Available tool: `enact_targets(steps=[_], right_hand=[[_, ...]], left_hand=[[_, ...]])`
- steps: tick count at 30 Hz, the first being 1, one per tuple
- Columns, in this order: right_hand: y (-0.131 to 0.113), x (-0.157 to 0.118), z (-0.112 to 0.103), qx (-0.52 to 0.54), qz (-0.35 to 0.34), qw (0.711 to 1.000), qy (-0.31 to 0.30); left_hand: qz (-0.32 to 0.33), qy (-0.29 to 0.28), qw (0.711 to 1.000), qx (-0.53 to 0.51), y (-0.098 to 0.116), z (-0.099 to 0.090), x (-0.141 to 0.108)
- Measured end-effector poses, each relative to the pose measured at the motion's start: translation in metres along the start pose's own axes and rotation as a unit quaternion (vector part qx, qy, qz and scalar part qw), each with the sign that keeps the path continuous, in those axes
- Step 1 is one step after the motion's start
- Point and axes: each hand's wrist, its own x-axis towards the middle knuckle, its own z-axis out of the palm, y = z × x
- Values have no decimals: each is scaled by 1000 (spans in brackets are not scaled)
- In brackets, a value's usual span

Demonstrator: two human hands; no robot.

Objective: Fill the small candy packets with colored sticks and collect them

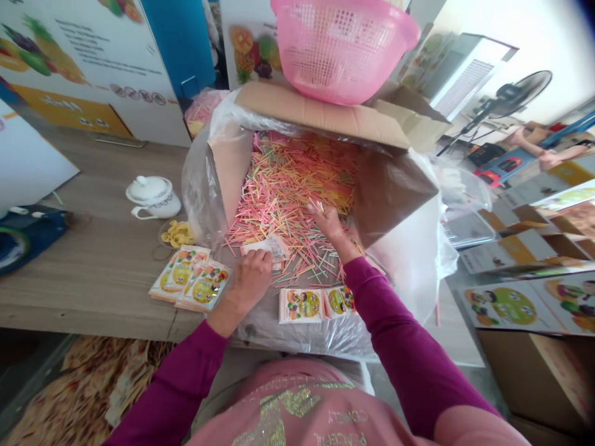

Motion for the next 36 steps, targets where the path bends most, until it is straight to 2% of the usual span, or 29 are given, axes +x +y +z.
enact_targets(steps=[4, 7, 10, 13, 15, 17, 19, 23, 26, 28, 32, 36], right_hand=[[6, -3, 1, -23, 25, 999, -23], [4, 1, -5, -15, 15, 1000, -22], [-3, 4, -11, 35, 7, 999, 36], [-13, -1, -9, 136, 61, 982, 116], [-21, -10, -4, 205, 90, 966, 132], [-27, -23, 0, 243, 90, 958, 119], [-30, -37, 2, 226, 74, 967, 90], [-20, -53, 0, 57, -10, 997, -43], [-9, -52, -1, -67, -69, 989, -115], [-6, -50, -2, -80, -68, 985, -136], [-18, -53, -10, 37, -20, 991, -124], [-31, -52, -18, 135, 9, 990, -42]], left_hand=[[-20, -31, 999, -8, 0, -9, 9], [-11, 3, 1000, -19, -6, -9, 13], [0, -1, 1000, -5, -6, -6, 9], [-2, -20, 1000, 13, 2, -5, 4], [-4, -24, 1000, 16, 4, -5, 4], [-13, -26, 1000, 1, 1, -5, 7], [-29, -12, 999, -31, -7, -3, 11], [-50, 35, 994, -87, -23, 3, 16], [-31, 34, 995, -83, -19, 2, 13], [-16, 20, 998, -62, -12, 0, 11], [-14, 6, 999, -46, -7, -2, 9], [-51, 67, 990, -109, -20, 4, 12]])
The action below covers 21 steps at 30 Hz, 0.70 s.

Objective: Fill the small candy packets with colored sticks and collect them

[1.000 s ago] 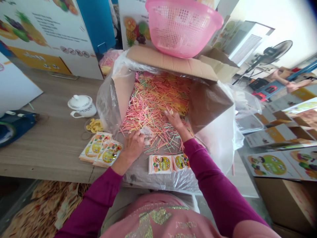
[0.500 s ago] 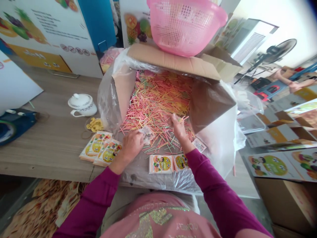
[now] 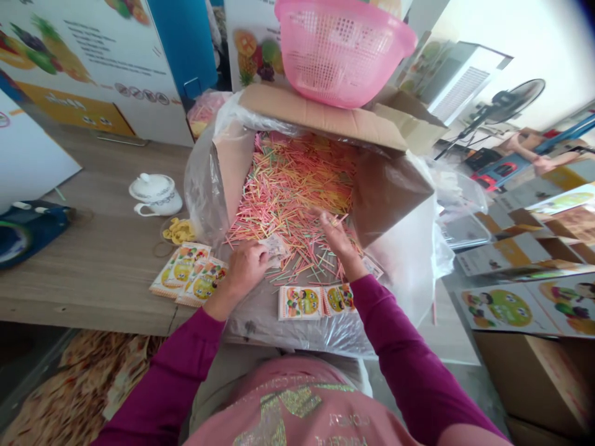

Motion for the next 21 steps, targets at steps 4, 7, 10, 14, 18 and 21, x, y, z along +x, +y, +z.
enact_targets(steps=[4, 7, 10, 14, 18, 21], right_hand=[[-10, 13, 4, 172, 15, 980, 100], [-24, 16, 13, 239, 24, 965, 109], [-46, 10, 25, 235, 37, 967, 89], [-67, 6, 36, 230, 39, 972, 32], [-70, 6, 36, 210, 31, 977, -18], [-68, 3, 31, 175, 6, 983, -44]], left_hand=[[-17, 84, 994, -69, -8, 1, 4], [-26, 114, 979, -169, -3, 0, 7], [-47, 132, 936, -322, 9, -1, 10], [-114, 83, 854, -501, 29, 1, 16], [-166, 31, 802, -573, 43, 6, 23], [-176, 23, 789, -588, 47, 10, 28]])
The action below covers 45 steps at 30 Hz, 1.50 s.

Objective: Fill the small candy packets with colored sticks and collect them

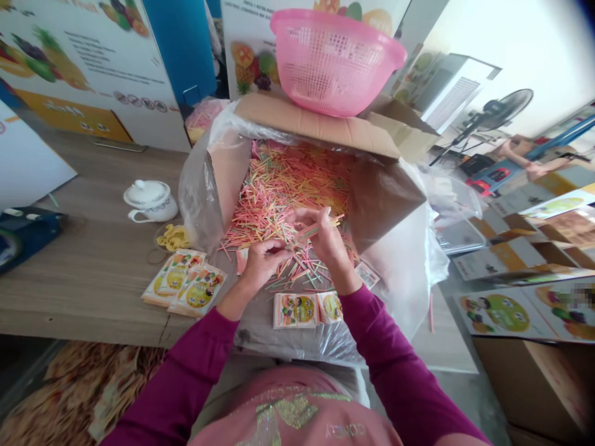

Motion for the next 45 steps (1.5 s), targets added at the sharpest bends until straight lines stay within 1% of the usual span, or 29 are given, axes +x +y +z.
enact_targets(steps=[4, 8, 10, 13, 15, 18, 20, 22, 24, 25, 26, 27, 28, 29, 30, 31, 32, 33, 34, 35, 36, 37, 38, 39, 41, 43, 44, 45], right_hand=[[-5, -9, -6, -69, -28, 997, -29], [-14, -17, -7, -121, -4, 991, -63], [-17, -18, -7, -104, 3, 991, -83], [-16, -15, -5, -39, -15, 994, -98], [-13, -10, -4, -15, -18, 996, -88], [-7, -5, 5, -7, 5, 997, -74], [-2, -6, 15, 9, 22, 998, -51], [4, -11, 25, 34, 34, 999, -3], [9, -18, 28, 61, 34, 996, 60], [13, -21, 23, 70, 31, 993, 88], [17, -23, 16, 72, 25, 991, 111], [22, -24, 5, 56, 21, 990, 126], [28, -23, -8, 17, 25, 990, 135], [33, -23, -22, -45, 36, 989, 137], [36, -23, -36, -127, 40, 981, 138], [38, -23, -49, -229, 44, 964, 124], [39, -23, -60, -344, 46, 933, 98], [37, -24, -67, -457, 48, 886, 62], [35, -25, -71, -558, 52, 828, 26], [32, -26, -73, -636, 58, 770, -8], [29, -26, -71, -691, 66, 719, -39], [26, -27, -68, -725, 74, 682, -64], [24, -26, -63, -744, 80, 658, -86], [24, -25, -58, -753, 82, 644, -105], [27, -20, -49, -765, 76, 626, -126], [35, -12, -41, -779, 54, 612, -125], [40, -7, -38, -784, 38, 607, -124], [45, -3, -35, -788, 21, 603, -126]], left_hand=[[-19, -6, 999, -31, -4, 4, 4], [-21, 8, 998, -57, -6, 9, 6], [-23, 11, 997, -69, -6, 10, 6], [-33, 3, 995, -95, -5, 10, 5], [-43, -11, 992, -121, -4, 12, 5], [-43, -30, 987, -153, -4, 19, 6], [-13, -44, 988, -146, -5, 25, 1], [29, -60, 992, -104, -4, 25, -10], [66, -57, 996, -14, -2, 12, -29], [80, -48, 994, 53, 0, -1, -40], [91, -33, 986, 133, 2, -17, -52], [102, -20, 970, 221, 5, -35, -64], [110, 4, 943, 314, 8, -56, -76], [115, 30, 905, 409, 10, -77, -85], [114, 49, 859, 496, 11, -98, -92], [103, 87, 810, 570, 10, -118, -96], [86, 122, 767, 624, 7, -134, -97], [84, 132, 738, 657, 3, -146, -96], [85, 134, 721, 674, -1, -155, -93], [88, 138, 711, 684, -4, -159, -91], [95, 138, 708, 686, -4, -160, -89], [103, 141, 707, 685, -3, -157, -87], [113, 147, 708, 681, 1, -150, -86], [127, 146, 711, 677, 6, -139, -84], [167, 109, 719, 666, 18, -110, -77], [208, 9, 728, 653, 25, -75, -63], [203, -36, 727, 655, 26, -59, -55], [192, -67, 724, 660, 25, -45, -46]])
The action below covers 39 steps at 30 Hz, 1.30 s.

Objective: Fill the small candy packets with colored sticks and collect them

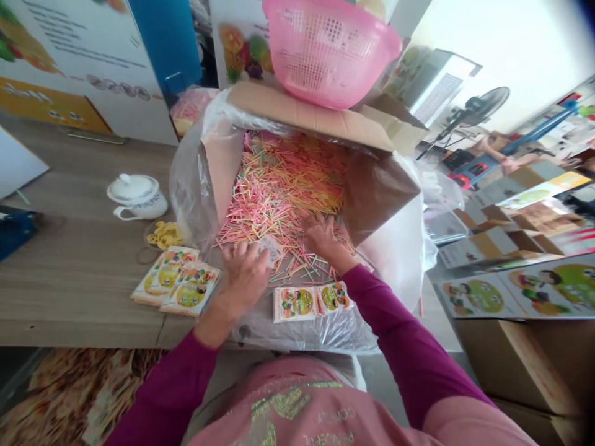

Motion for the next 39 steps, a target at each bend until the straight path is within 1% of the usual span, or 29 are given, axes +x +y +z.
enact_targets(steps=[2, 4, 6, 8, 10, 12, 15, 17, 19, 21, 24, 26, 28, 31, 34, 36, 39], right_hand=[[-3, 9, 6, -8, -32, 999, 20], [-3, 14, 11, -6, -50, 998, 29], [-2, 15, 13, 4, -41, 999, 24], [0, 15, 12, 17, -15, 1000, 11], [1, 14, 7, 27, 6, 1000, 0], [5, 12, -1, 38, 11, 999, -17], [23, 6, -16, 65, 19, 997, -49], [40, 1, -23, 72, 42, 995, -49], [56, -4, -25, 53, 59, 996, -49], [63, -9, -23, 24, 52, 996, -73], [59, -15, -18, 3, 23, 992, -128], [52, -22, -18, 5, 22, 990, -137], [46, -32, -21, 18, 41, 992, -121], [40, -50, -23, 30, 73, 992, -101], [35, -60, -10, 17, 97, 989, -110], [32, -58, 3, 10, 103, 990, -97], [29, -43, 16, 5, 93, 993, -69]], left_hand=[[19, -48, 999, 5, 11, 11, 17], [33, -67, 997, 18, 13, 21, 21], [42, -61, 997, 29, 10, 29, 18], [44, -44, 998, 28, 6, 33, 12], [36, -27, 999, 15, 4, 34, 8], [25, -21, 999, -1, 1, 33, 9], [14, -26, 999, -19, -2, 32, 13], [4, -16, 1000, -21, -4, 33, 16], [1, 5, 1000, -14, -6, 35, 17], [7, 23, 1000, -4, -6, 39, 16], [15, 30, 999, -1, -5, 44, 12], [12, 35, 999, -9, -5, 45, 9], [9, 37, 999, -21, -5, 44, 7], [10, 16, 1000, -23, -6, 41, 8], [3, 8, 1000, -7, -8, 40, 11], [0, 29, 1000, -6, -9, 43, 12], [15, 67, 998, -11, -10, 48, 12]])
